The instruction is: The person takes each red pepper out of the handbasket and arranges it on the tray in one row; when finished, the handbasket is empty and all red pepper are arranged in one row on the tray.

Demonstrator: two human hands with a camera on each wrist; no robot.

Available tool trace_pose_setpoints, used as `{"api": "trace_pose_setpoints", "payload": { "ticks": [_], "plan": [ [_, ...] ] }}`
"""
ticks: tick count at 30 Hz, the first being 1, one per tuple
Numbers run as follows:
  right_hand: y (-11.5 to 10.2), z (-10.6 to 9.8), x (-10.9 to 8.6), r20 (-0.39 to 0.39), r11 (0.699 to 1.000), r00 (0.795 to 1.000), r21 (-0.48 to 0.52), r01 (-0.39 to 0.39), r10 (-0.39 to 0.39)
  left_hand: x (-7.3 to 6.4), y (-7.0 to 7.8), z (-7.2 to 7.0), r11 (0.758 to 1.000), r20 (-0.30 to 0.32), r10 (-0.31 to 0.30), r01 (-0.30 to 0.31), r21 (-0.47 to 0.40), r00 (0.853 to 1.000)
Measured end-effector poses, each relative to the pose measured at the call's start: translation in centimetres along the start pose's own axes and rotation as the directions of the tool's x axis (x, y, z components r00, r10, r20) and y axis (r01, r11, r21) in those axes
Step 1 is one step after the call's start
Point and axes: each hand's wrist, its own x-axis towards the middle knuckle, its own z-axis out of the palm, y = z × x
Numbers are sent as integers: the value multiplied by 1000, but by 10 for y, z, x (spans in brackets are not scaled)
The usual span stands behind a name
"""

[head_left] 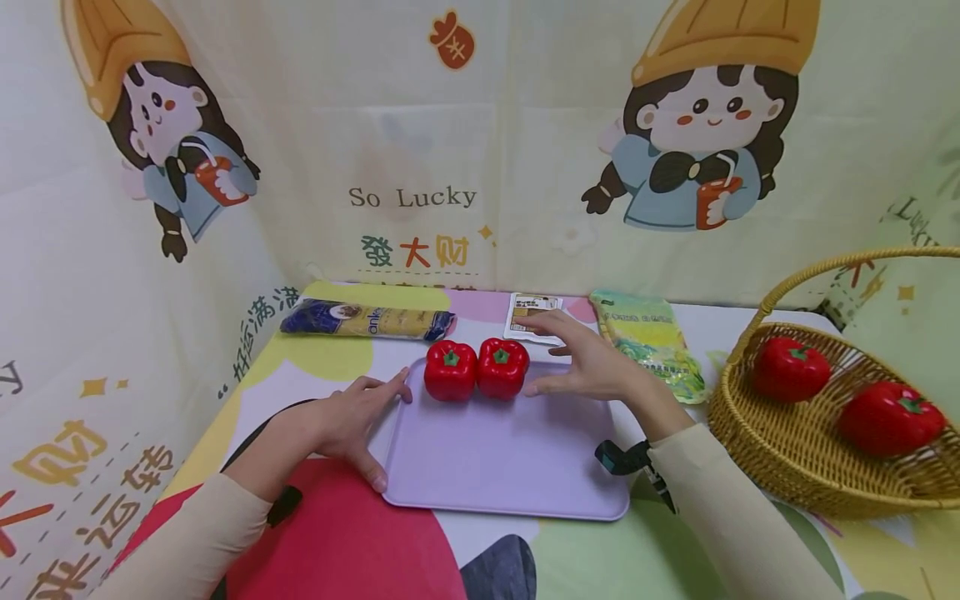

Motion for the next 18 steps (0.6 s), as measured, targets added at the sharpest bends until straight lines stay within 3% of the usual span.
{"api": "trace_pose_setpoints", "payload": {
  "ticks": [18],
  "plan": [
    [-3,-19,-31,-43,996,999,-88,17,-21,-1,2,-1,1000,14,-20,20,-13,1000]
  ]
}}
